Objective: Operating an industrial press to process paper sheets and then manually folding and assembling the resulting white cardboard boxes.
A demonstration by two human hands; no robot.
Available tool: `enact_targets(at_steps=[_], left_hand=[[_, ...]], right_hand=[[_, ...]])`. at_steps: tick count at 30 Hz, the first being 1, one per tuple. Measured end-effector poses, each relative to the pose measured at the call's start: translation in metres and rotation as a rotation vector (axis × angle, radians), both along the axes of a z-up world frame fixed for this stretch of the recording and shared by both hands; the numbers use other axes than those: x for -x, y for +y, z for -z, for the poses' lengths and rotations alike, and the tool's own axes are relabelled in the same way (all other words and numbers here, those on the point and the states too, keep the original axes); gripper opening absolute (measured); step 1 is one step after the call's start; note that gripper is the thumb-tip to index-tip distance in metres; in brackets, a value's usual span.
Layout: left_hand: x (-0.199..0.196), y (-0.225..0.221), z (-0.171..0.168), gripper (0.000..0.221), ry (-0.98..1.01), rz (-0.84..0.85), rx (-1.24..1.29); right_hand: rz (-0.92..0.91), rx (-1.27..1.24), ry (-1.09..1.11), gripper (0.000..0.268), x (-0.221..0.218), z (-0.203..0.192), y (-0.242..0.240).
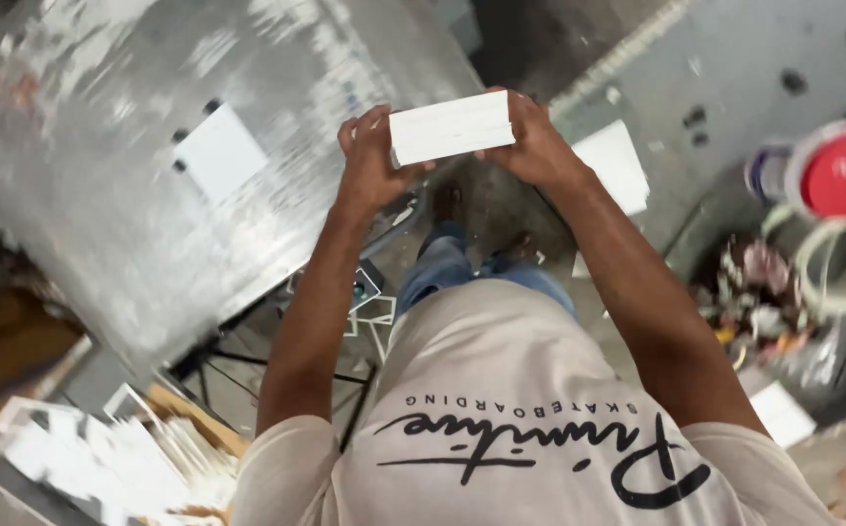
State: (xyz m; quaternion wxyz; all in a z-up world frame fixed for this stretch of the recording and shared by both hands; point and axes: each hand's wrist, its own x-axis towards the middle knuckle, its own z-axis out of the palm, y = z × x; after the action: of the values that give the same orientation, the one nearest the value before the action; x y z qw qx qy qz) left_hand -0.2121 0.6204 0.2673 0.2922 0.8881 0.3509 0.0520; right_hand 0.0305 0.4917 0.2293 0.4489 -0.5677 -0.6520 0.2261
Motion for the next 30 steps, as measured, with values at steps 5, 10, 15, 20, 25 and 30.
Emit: enact_targets(at_steps=[5,10,15,20,25,30], left_hand=[[0.058,0.029,0.045,0.100,0.054,-0.168,-0.024],[0.083,0.037,0.145,0.133,-0.167,-0.133,0.059],[0.081,0.042,0.120,0.148,-0.254,-0.058,0.149],[0.068,0.040,0.129,0.138,-0.050,-0.178,0.104],[0.087,0.049,0.132,0.113,-0.142,-0.187,0.129],[0.080,0.061,0.121,0.099,-0.019,-0.169,0.139]], right_hand=[[-0.099,0.137,0.228,0.059,0.037,0.018,0.071],[-0.137,0.294,0.293,0.081,0.056,0.093,0.084],[-0.057,0.282,0.279,0.108,0.064,0.096,0.087],[-0.102,0.292,0.366,0.130,0.077,0.091,0.093],[-0.128,0.213,0.328,0.101,0.069,0.095,0.089],[-0.047,0.507,0.372,0.074,0.059,0.069,0.094]])
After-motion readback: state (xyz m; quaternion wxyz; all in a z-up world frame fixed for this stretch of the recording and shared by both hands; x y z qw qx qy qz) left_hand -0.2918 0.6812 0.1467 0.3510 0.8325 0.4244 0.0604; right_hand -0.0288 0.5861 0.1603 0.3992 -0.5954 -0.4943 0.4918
